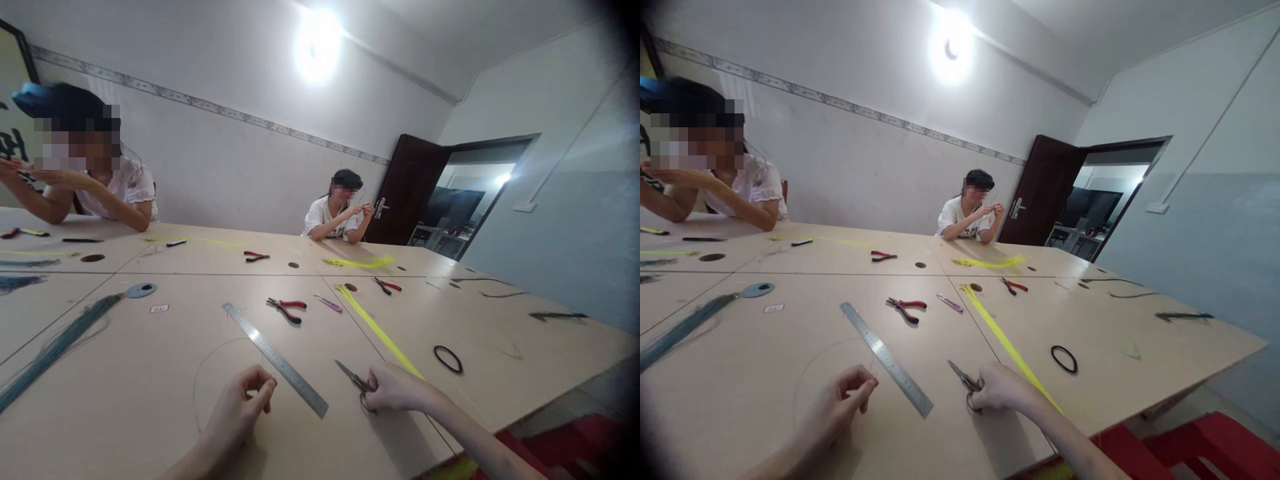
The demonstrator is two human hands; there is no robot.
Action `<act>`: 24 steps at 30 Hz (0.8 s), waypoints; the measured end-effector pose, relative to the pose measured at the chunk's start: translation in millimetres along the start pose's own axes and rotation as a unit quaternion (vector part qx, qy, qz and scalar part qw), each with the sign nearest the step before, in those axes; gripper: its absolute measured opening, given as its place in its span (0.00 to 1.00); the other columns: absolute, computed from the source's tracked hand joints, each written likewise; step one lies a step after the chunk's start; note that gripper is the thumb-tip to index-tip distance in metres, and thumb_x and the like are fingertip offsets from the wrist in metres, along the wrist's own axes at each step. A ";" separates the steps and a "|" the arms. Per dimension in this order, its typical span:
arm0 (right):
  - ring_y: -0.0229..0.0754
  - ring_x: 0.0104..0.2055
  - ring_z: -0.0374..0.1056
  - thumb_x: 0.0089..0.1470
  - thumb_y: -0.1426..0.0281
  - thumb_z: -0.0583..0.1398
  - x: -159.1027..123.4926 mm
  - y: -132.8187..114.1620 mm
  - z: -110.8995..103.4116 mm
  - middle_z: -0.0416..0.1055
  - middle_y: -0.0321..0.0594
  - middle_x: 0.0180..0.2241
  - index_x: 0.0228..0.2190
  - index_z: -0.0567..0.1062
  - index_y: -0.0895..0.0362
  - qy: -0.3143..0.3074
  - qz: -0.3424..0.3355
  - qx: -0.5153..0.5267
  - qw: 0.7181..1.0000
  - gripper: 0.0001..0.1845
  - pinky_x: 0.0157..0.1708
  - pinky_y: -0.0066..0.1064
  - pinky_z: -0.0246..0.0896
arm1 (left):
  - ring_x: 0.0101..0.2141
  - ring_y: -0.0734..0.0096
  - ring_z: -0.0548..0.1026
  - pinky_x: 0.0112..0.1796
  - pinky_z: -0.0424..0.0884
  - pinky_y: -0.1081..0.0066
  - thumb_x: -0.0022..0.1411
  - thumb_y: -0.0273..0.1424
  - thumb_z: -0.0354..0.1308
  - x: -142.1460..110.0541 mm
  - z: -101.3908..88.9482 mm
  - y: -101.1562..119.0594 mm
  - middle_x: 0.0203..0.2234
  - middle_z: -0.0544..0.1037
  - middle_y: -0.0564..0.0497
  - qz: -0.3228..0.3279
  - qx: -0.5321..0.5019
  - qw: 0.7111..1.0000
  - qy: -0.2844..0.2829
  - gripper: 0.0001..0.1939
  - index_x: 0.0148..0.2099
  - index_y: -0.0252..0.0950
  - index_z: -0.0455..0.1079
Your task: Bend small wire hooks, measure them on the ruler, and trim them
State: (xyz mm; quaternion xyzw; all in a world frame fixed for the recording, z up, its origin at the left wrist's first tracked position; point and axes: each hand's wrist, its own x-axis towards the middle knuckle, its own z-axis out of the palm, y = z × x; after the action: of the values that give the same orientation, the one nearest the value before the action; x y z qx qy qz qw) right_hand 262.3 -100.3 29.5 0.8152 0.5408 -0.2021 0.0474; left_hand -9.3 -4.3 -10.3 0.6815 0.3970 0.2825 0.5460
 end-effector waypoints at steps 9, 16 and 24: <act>0.32 0.18 0.49 0.51 0.57 0.58 -52.2 -11.2 28.4 0.52 0.27 0.17 0.19 0.58 0.54 0.104 -0.026 0.258 0.960 0.20 0.19 0.27 0.44 | 0.14 0.86 0.59 0.12 0.54 0.83 0.66 0.35 0.53 -7.1 -4.0 7.9 0.20 0.67 0.59 -0.033 -0.010 0.999 -0.025 0.12 0.34 0.31 0.67; 0.34 0.19 0.52 0.52 0.45 0.50 -82.2 -84.9 67.6 0.54 0.29 0.15 0.20 0.54 0.53 0.017 -0.151 0.537 0.830 0.26 0.22 0.30 0.50 | 0.13 0.87 0.58 0.11 0.53 0.83 0.66 0.33 0.54 -9.3 -5.4 10.8 0.20 0.67 0.59 -0.037 -0.019 0.999 -0.019 0.10 0.34 0.31 0.67; 0.31 0.18 0.49 0.45 0.50 0.64 -56.9 -104.1 62.6 0.53 0.27 0.16 0.18 0.61 0.55 0.001 -0.190 0.624 0.758 0.25 0.20 0.28 0.43 | 0.12 0.87 0.55 0.10 0.51 0.83 0.64 0.33 0.55 -14.0 -2.7 17.2 0.17 0.65 0.61 -0.067 -0.029 0.997 -0.011 0.11 0.31 0.31 0.66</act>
State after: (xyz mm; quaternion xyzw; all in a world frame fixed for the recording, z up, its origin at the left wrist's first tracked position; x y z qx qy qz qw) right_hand 132.1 -125.1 8.7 0.5451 0.4389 -0.4987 -0.5113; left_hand -14.8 -16.3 7.7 0.6407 0.4273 0.2489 0.5874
